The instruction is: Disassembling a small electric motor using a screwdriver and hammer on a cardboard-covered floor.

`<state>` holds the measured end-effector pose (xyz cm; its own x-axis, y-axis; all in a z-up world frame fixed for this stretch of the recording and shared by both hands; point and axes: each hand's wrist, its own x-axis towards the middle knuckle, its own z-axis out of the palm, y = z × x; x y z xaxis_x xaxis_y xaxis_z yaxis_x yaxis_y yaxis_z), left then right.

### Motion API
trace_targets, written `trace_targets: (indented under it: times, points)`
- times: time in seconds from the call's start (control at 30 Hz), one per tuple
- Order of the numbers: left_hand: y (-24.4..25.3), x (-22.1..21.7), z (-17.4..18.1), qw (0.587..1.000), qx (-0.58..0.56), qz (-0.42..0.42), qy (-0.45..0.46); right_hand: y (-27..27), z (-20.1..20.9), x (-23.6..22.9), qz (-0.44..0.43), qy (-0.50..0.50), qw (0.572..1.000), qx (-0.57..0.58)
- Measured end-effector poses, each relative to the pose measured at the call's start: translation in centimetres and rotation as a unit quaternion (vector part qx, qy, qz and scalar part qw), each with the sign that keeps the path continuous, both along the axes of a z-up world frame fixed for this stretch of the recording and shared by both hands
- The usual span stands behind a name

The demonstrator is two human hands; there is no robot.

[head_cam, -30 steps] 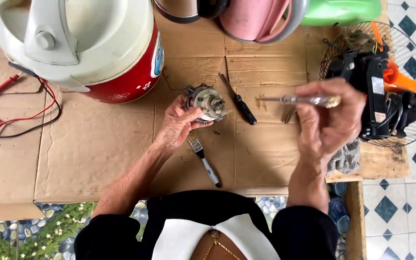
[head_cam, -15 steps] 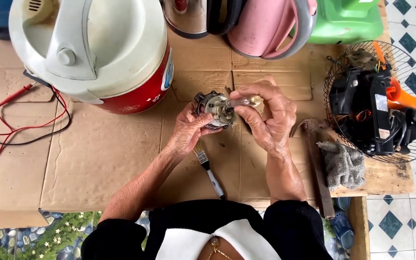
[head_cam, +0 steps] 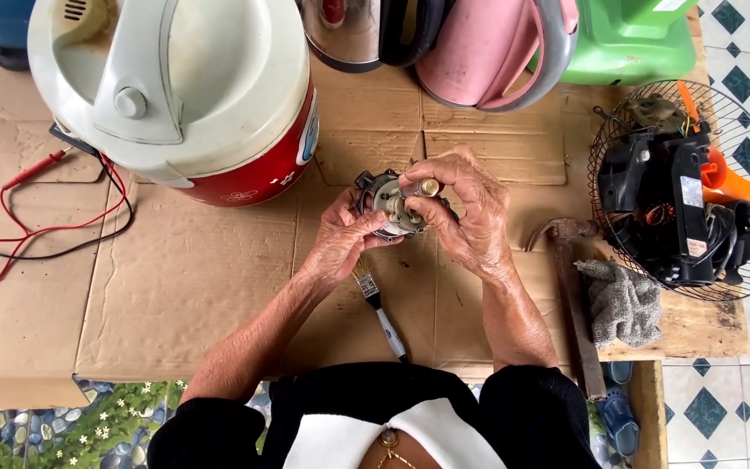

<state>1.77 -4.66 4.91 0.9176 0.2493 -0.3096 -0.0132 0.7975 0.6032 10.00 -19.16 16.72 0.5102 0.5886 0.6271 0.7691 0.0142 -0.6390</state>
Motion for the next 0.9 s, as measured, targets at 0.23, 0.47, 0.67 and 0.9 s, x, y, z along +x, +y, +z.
trace_targets:
  times: [0.23, 0.47, 0.67, 0.9]
  points:
    - [0.3, -0.4, 1.4, 1.0, -0.011, -0.017, -0.016, 0.1, 0.7, -0.1, -0.006, 0.021, 1.0, 0.011]
    - [0.3, -0.5, 1.1, 0.999, -0.019, -0.033, -0.015, 0.2, 0.5, -0.1, 0.003, 0.014, 1.0, 0.025]
    - [0.4, -0.5, 0.7, 0.999, -0.017, -0.039, -0.021, -0.7, 0.5, 0.1, -0.001, 0.014, 1.0, 0.024]
    - [0.2, -0.4, -0.2, 0.999, -0.018, -0.036, -0.019, -0.6, 1.2, -0.9, 0.023, 0.041, 0.999, 0.005]
